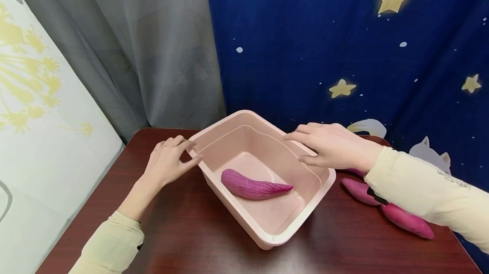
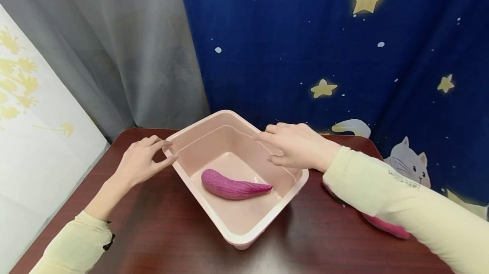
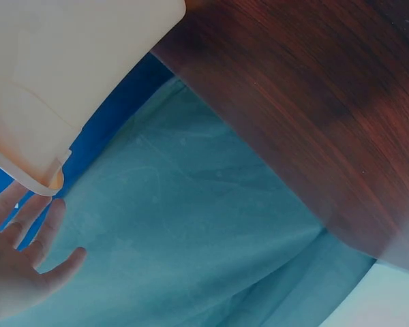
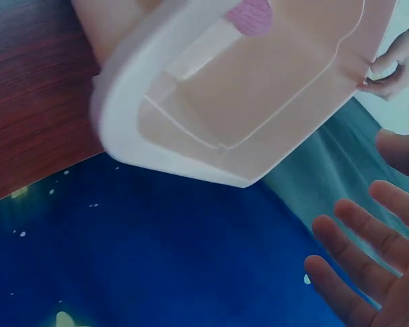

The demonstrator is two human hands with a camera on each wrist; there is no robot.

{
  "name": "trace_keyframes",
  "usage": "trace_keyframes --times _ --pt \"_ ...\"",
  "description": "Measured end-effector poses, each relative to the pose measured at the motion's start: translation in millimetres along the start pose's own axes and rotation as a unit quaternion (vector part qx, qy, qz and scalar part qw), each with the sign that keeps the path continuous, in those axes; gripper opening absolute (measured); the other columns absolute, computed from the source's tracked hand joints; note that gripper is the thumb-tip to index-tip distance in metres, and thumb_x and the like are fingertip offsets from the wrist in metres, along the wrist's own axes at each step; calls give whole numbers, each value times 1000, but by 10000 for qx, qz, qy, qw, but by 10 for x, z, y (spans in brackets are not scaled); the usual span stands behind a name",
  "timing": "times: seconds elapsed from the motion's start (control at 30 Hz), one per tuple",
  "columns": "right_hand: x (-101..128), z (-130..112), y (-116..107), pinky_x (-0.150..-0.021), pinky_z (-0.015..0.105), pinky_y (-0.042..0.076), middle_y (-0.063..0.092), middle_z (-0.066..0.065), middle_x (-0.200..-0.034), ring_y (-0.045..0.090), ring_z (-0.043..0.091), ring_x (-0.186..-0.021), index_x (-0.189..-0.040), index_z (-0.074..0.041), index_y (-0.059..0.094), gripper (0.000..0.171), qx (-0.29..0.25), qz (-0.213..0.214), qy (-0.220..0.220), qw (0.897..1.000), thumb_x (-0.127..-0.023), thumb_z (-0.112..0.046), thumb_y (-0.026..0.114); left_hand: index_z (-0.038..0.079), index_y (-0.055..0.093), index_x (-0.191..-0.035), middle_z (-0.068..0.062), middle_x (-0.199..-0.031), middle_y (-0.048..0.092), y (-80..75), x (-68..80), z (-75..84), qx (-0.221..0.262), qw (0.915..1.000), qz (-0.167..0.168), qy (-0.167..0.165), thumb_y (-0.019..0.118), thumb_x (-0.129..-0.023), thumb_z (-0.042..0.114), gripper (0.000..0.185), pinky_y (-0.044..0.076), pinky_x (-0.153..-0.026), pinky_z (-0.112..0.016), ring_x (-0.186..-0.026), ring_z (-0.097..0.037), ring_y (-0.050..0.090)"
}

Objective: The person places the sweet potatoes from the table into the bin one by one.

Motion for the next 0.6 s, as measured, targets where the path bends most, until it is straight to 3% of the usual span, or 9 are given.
trace_keyframes --times 0.4,0.6 --pt "373 298 -26 -60 36 47 56 2 -101 54 18 -87 -118 -15 55 47 16 -6 743 9972 -76 -30 66 12 68 -97 -2 -83 53 -11 5 8 -1 10000 53 36 61 -74 50 45 39 -70 -43 -70 -21 50" --pt "549 420 -6 -63 36 46 55 -3 -99 54 15 -85 -120 -15 54 45 -93 -43 994 9950 -79 -30 64 12 67 -97 -2 -83 53 -12 5 12 -5 10000 30 30 61 -74 50 45 39 -70 -43 -70 -21 50"
Point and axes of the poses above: each hand's wrist, its own x-axis away from the middle knuckle, its own y-axis out of the palm, z = x × y, the point moved 10 cm from there along -x, towards the middle knuckle
